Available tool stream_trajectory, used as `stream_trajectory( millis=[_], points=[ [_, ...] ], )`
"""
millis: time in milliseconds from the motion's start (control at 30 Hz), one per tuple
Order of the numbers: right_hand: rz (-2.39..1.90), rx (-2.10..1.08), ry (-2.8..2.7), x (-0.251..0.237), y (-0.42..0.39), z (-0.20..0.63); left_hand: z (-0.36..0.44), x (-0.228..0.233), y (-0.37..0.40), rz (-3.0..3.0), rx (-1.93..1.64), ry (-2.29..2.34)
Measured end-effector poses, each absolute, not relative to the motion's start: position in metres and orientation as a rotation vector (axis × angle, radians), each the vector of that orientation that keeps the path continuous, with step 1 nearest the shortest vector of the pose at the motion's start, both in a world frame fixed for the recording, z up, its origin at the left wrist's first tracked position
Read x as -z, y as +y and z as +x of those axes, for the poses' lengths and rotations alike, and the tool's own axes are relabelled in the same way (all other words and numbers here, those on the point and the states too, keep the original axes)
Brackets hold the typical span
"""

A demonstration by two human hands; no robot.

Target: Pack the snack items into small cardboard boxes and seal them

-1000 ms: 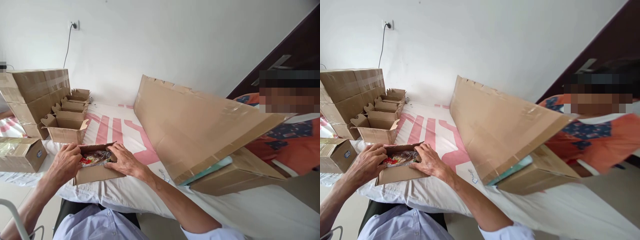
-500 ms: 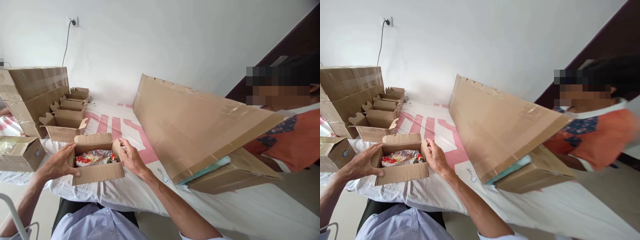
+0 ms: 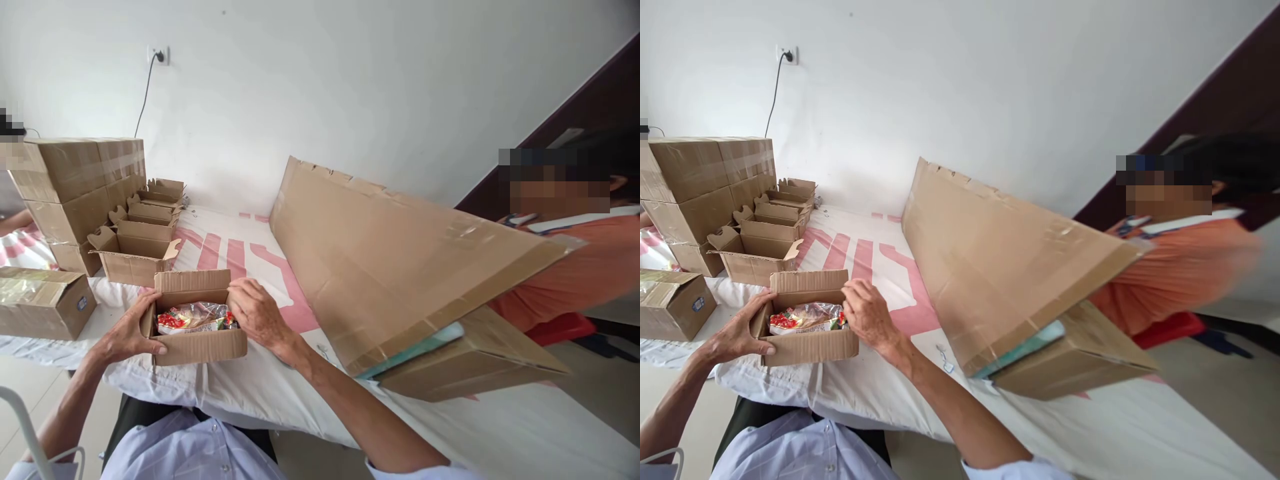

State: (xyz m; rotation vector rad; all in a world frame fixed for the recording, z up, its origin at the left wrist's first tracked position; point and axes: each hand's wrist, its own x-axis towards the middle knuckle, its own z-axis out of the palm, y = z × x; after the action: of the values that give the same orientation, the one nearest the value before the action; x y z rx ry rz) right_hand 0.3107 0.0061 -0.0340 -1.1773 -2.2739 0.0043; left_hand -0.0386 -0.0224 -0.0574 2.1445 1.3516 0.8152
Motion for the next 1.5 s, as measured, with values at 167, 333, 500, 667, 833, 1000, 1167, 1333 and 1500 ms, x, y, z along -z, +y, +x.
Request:
stream_trajectory(
  millis=[167,333,500,667,833,1000,1167,1333,1500],
  points=[
    [-1.300,-0.105,-2.689,0.005,0.011,0.284,-0.035,0.056,-0.023,2.137,-0.820,1.388],
    [-1.390,-0.186,-2.739,0.007,0.018,0.278,-0.033,0.057,-0.028,2.145,-0.794,1.395],
    [-1.236,-0.391,-2.534,-0.007,0.015,0.278,-0.036,0.066,-0.028,2.135,-0.858,1.409],
    [-1.036,-0.837,-2.129,-0.047,0.026,0.292,-0.042,0.068,-0.026,2.116,-0.902,1.462],
    [-0.975,-1.036,-1.790,-0.079,0.050,0.320,-0.049,0.050,-0.030,2.153,-0.746,1.479],
    [-0.868,-0.774,-1.809,-0.092,0.060,0.329,-0.066,0.000,-0.028,2.095,-1.014,1.675],
    [-0.616,-0.518,-1.975,-0.091,0.054,0.305,-0.046,-0.048,-0.012,1.568,-1.256,1.405],
    [-0.361,-0.251,-2.068,-0.080,0.057,0.285,-0.003,-0.034,0.000,1.252,-1.060,0.782],
    [-0.647,-0.425,-1.685,-0.056,0.062,0.280,0.015,-0.024,-0.005,1.281,-1.386,0.682]
  ],
)
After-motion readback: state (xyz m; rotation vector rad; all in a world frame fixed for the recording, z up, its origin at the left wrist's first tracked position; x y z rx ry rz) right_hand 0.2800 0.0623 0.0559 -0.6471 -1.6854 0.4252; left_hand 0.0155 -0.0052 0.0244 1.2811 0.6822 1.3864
